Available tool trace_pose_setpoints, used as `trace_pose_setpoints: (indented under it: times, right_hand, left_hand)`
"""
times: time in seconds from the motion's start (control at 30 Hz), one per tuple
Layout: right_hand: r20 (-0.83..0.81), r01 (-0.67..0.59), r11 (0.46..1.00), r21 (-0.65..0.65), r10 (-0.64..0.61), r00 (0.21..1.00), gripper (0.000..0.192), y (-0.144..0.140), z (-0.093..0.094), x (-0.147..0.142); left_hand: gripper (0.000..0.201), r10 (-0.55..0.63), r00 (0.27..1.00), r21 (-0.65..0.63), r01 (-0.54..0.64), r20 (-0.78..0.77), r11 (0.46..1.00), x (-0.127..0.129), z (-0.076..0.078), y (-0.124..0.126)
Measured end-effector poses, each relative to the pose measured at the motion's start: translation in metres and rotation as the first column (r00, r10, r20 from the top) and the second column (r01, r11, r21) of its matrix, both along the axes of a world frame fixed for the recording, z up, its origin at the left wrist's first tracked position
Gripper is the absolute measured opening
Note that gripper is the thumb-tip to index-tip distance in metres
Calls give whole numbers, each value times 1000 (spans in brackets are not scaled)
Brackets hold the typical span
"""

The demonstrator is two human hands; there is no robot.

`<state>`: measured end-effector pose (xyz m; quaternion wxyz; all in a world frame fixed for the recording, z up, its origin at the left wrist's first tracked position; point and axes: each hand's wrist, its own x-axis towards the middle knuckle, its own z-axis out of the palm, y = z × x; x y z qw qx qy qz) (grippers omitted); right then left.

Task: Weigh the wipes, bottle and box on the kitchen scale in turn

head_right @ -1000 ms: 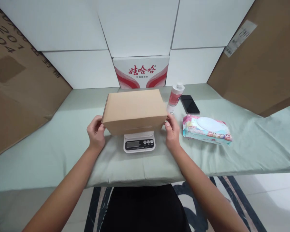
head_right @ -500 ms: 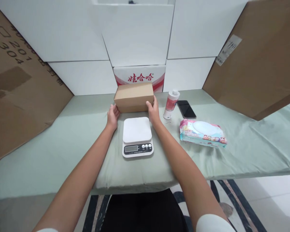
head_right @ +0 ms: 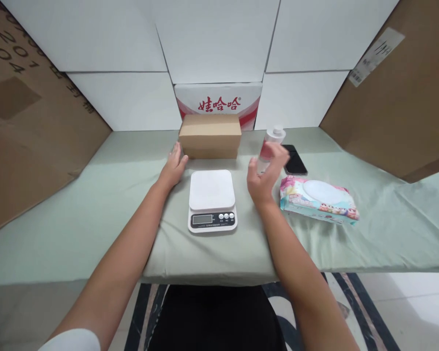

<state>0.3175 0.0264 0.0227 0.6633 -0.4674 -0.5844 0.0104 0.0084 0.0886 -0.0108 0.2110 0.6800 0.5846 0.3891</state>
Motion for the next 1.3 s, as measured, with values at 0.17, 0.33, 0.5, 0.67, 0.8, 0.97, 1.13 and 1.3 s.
trace_pose_setpoints:
  times: [0.17,0.33,0.5,0.67,0.8,0.97,1.13,1.3]
  right_hand:
    - [-95,216,975,-54,-220,971,71,29,-15,13]
    - [-242,75,959,-273,-144,960,49,53,-39,19]
    - [-234,-74,967,-243,16,972,39,37,-21,9]
    - [-276,-574,794,-199,517,811,53,6,1,-29]
    - [-294,-741,621,-256,680,672,55,-11,-1,-50]
    - [-328,-763,563,-319,690,646,64,-15,-4,-54]
    - [-258,-749,561,-352,711,654,65,-22,0,-60]
    - [-256,-753,571,-327,713,653,77,-17,5,-53]
  left_hand:
    - [73,109,939,-60,-136,-326,989,-4,-5,-4]
    - [66,102,906,-73,-144,-410,987,-1,-8,-4]
    - [67,99,887,-106,-164,-451,981,2,0,-8]
    - [69,83,871,-134,-167,-484,977,6,5,-10]
    - [70,80,857,-137,-172,-510,975,8,8,-12]
    - [73,70,779,-174,-225,-623,959,11,13,-15]
    - [74,68,754,-168,-232,-653,958,12,13,-16]
    - [74,68,752,-172,-236,-656,956,11,13,-15]
